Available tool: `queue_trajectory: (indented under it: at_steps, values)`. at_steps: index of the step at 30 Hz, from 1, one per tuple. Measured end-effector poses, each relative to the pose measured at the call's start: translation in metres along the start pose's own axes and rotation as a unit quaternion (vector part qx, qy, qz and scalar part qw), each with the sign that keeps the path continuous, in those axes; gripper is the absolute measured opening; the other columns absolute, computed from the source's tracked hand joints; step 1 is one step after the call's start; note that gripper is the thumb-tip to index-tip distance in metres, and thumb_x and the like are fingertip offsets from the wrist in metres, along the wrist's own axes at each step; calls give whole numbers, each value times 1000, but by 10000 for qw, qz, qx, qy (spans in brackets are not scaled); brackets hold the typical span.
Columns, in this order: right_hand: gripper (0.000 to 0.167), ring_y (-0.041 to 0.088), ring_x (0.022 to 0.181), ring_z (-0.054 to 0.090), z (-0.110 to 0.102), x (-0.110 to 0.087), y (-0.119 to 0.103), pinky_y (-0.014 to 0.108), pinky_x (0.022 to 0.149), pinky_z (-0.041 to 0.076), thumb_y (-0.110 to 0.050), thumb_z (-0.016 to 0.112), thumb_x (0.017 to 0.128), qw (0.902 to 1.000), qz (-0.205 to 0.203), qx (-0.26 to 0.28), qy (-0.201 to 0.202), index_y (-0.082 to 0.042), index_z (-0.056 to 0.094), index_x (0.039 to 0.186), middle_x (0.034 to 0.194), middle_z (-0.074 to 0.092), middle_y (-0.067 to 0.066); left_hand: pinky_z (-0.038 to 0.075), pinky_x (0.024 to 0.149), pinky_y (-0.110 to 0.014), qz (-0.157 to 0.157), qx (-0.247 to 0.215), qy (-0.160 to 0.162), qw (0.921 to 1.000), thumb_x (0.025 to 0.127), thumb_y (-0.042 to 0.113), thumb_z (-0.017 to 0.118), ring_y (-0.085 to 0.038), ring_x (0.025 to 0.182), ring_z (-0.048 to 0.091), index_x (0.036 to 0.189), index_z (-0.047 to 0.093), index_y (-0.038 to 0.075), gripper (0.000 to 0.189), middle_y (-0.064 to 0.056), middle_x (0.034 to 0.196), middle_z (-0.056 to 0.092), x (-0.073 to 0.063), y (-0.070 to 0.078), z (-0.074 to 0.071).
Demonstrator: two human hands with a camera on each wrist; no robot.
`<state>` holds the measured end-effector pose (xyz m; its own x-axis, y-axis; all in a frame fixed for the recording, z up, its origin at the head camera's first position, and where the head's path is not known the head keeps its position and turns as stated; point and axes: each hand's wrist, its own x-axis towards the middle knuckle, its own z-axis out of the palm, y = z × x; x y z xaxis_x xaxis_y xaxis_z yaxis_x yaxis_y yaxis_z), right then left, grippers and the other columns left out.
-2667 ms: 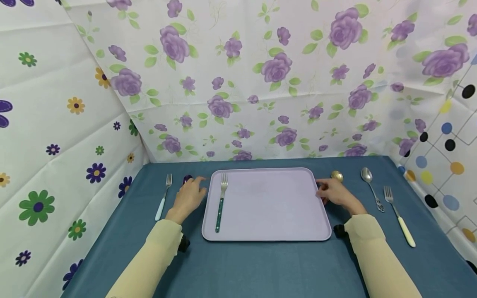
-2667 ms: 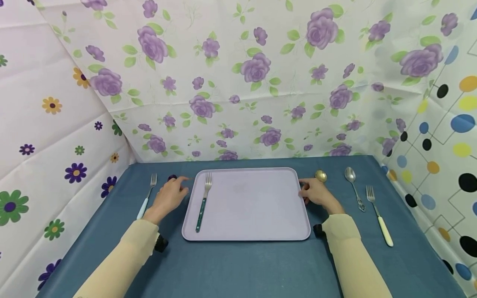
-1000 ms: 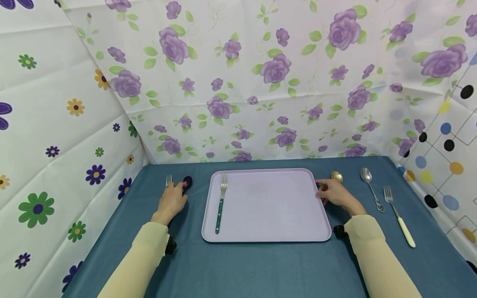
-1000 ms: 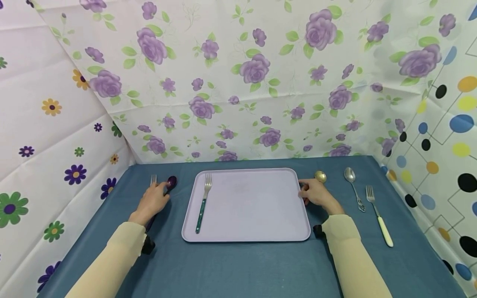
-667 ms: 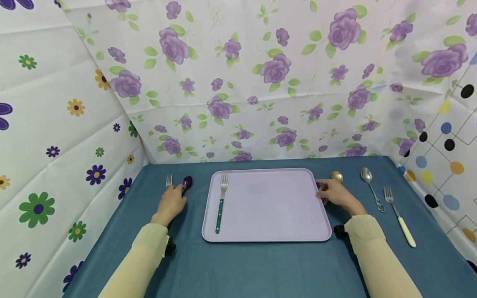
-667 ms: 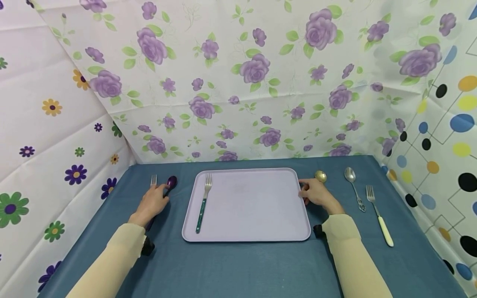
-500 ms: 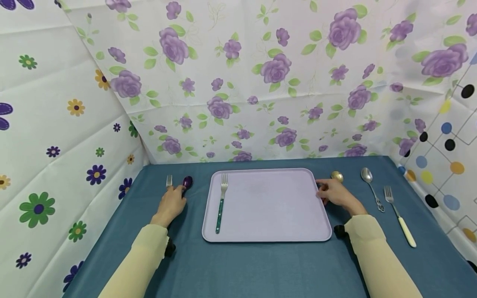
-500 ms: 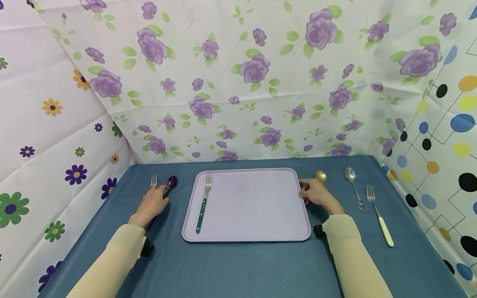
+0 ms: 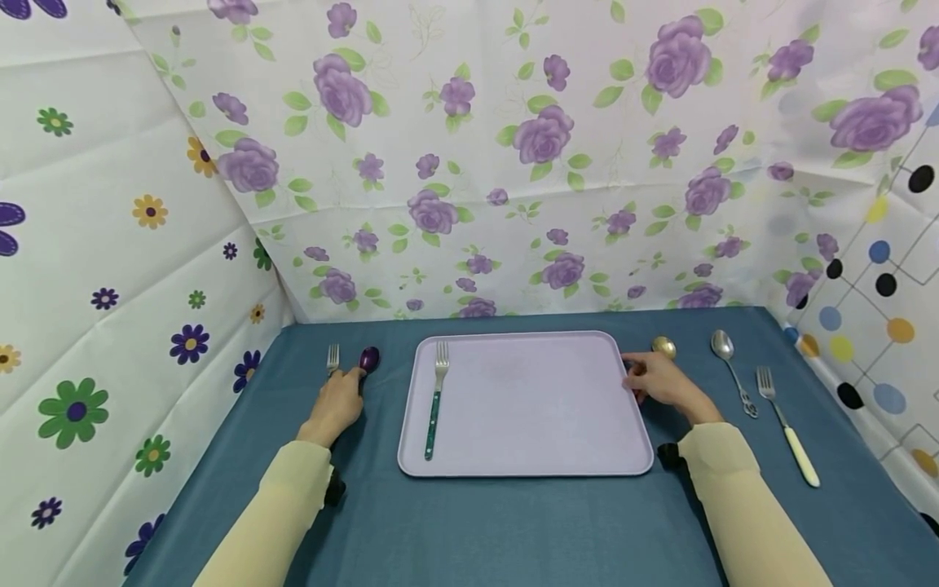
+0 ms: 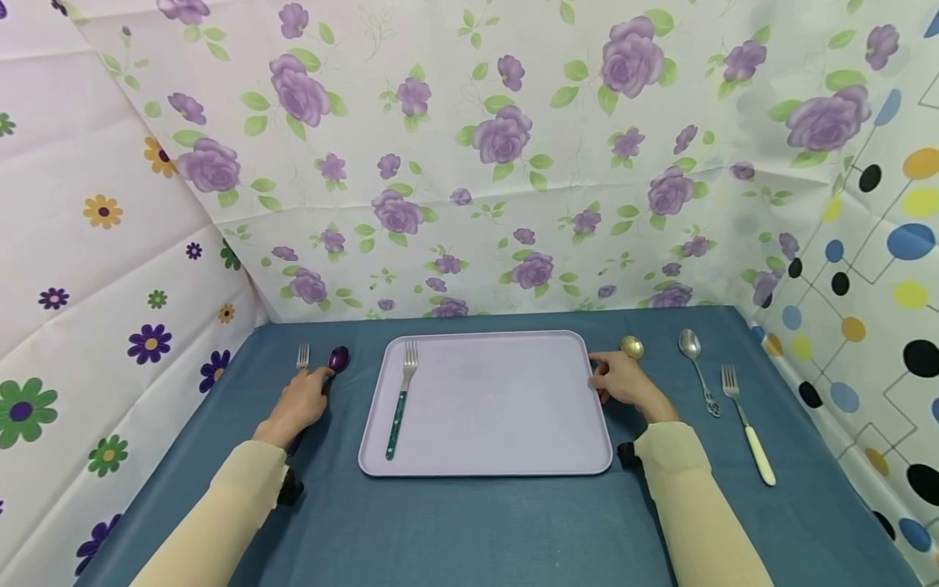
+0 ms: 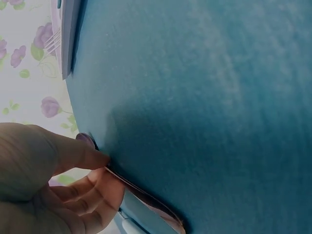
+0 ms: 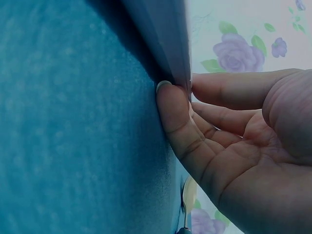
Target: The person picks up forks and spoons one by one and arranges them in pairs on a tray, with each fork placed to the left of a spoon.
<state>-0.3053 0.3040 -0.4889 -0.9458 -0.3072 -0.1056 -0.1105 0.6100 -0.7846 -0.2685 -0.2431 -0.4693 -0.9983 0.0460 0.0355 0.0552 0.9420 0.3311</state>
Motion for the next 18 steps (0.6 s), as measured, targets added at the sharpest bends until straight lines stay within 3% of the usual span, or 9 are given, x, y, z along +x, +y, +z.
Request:
queue_trajectory:
  at_steps: [8,13,18]
  values:
    - [56,22,64,64,1,0,-1,35,59,60,5,61,97,10000,24,-9,11,23,40,146,84,63,16,52,90,-63,44,228,-120,9997,94,-10,55,-52,104,63,134,59,-13,40,-38,119,63,4,1,-4]
    - [55,22,64,64,1,1,-1,35,59,60,5,61,97,10000,18,-22,11,23,41,145,82,62,14,55,86,-62,-90,164,-180,9997,93,-7,59,-52,98,67,133,60,-12,40,-37,120,65,6,6,-6]
    - [56,22,63,64,0,1,1,34,58,59,6,61,96,10000,-9,-15,46,23,41,145,82,62,14,55,87,-63,-45,258,-100,9996,90,-7,59,-52,99,67,127,63,-14,38,-37,119,66,8,13,-7]
